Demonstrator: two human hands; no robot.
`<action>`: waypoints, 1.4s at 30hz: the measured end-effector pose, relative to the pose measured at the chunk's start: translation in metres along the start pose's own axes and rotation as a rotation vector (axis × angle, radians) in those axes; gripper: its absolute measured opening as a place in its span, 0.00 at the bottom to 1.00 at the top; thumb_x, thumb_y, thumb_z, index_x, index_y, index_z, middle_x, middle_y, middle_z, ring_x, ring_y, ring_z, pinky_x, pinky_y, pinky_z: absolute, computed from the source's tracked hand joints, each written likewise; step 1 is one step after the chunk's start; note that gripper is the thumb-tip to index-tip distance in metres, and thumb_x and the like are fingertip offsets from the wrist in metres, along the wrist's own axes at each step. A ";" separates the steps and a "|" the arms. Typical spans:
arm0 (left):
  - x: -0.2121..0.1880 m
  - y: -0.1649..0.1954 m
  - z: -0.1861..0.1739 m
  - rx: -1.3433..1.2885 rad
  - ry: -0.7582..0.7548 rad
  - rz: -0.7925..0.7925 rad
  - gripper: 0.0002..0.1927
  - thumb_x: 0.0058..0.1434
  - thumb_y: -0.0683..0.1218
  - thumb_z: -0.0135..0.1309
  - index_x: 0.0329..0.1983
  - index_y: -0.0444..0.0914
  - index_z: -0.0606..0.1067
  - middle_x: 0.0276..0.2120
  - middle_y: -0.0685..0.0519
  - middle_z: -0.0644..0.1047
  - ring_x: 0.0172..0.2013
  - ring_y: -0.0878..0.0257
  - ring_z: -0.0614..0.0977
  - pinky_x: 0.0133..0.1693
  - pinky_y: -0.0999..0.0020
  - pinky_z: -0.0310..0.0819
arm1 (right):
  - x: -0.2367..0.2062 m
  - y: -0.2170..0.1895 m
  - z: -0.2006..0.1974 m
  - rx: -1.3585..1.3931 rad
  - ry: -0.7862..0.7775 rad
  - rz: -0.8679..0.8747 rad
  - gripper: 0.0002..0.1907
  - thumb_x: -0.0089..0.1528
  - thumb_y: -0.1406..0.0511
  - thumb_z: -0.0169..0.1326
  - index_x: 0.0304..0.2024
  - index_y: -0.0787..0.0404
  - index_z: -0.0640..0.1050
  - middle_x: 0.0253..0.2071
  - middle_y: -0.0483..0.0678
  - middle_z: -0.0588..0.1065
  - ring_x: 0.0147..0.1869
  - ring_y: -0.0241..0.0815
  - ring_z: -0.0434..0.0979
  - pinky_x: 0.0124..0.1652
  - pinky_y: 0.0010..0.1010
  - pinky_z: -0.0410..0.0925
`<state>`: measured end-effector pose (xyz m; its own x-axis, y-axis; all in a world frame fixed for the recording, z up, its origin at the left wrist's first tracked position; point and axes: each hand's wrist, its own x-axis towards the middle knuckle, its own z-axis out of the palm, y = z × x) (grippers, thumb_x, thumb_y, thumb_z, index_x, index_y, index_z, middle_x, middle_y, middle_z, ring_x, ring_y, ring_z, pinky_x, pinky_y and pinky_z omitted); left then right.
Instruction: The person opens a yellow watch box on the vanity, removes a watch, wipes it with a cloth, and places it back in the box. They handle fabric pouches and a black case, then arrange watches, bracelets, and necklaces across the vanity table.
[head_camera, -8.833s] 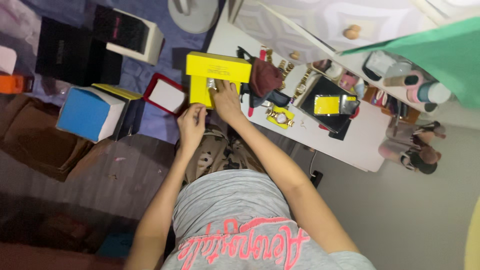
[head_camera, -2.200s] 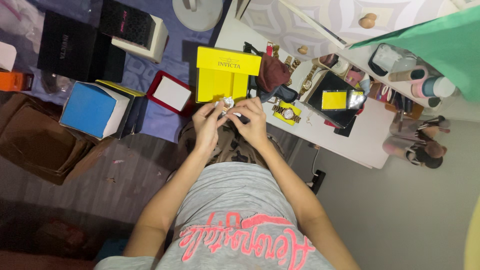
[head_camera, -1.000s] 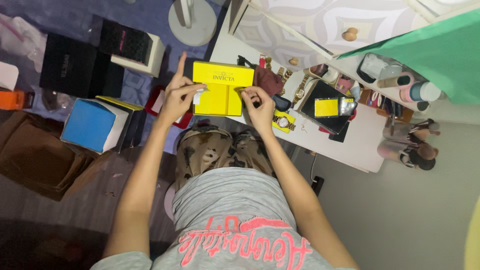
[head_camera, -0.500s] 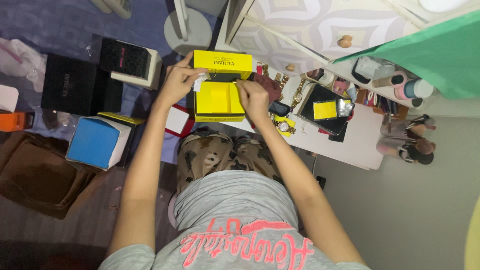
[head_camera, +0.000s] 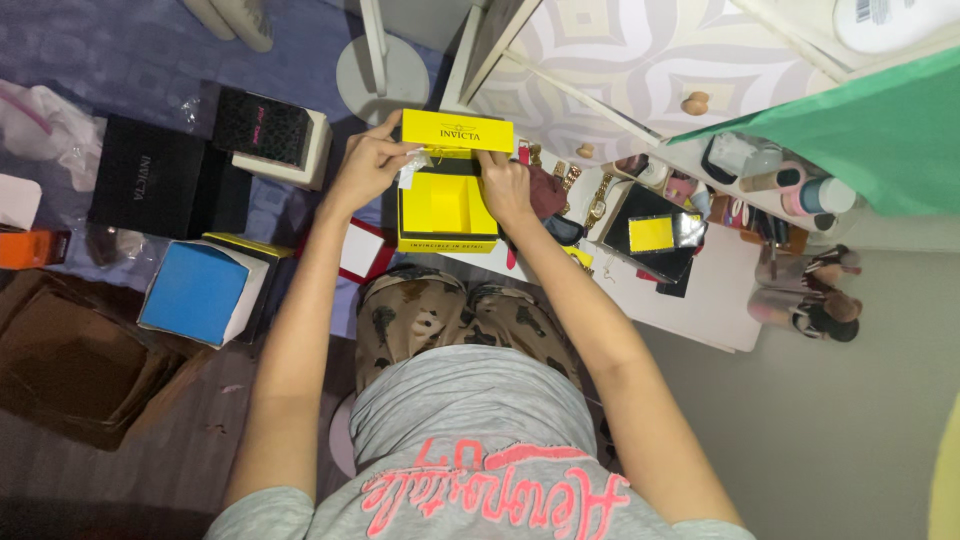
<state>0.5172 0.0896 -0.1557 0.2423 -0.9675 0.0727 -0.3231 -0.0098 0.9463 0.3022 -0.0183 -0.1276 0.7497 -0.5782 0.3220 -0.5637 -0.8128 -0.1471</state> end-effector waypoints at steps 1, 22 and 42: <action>0.000 0.001 -0.001 0.001 0.002 0.005 0.14 0.61 0.36 0.60 0.50 0.37 0.82 0.68 0.35 0.67 0.42 0.57 0.87 0.44 0.68 0.79 | 0.001 -0.002 0.000 -0.003 0.004 0.001 0.18 0.53 0.73 0.57 0.46 0.62 0.79 0.40 0.55 0.78 0.28 0.54 0.80 0.29 0.42 0.73; -0.009 0.011 0.006 0.016 0.021 0.025 0.16 0.60 0.33 0.61 0.51 0.36 0.83 0.58 0.35 0.74 0.33 0.64 0.81 0.41 0.71 0.76 | -0.017 -0.006 -0.008 0.017 -0.040 0.116 0.15 0.58 0.71 0.54 0.48 0.61 0.80 0.45 0.51 0.81 0.34 0.51 0.82 0.31 0.40 0.73; 0.001 0.009 0.004 -0.043 0.040 0.027 0.14 0.62 0.35 0.59 0.51 0.36 0.82 0.68 0.35 0.66 0.44 0.59 0.86 0.44 0.70 0.79 | -0.002 -0.003 -0.009 0.087 -0.020 0.074 0.10 0.59 0.71 0.54 0.43 0.58 0.80 0.41 0.50 0.80 0.31 0.55 0.80 0.29 0.44 0.71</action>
<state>0.5110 0.0873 -0.1483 0.2705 -0.9564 0.1104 -0.2911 0.0281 0.9563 0.2990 -0.0140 -0.1195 0.7143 -0.6375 0.2888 -0.5861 -0.7704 -0.2510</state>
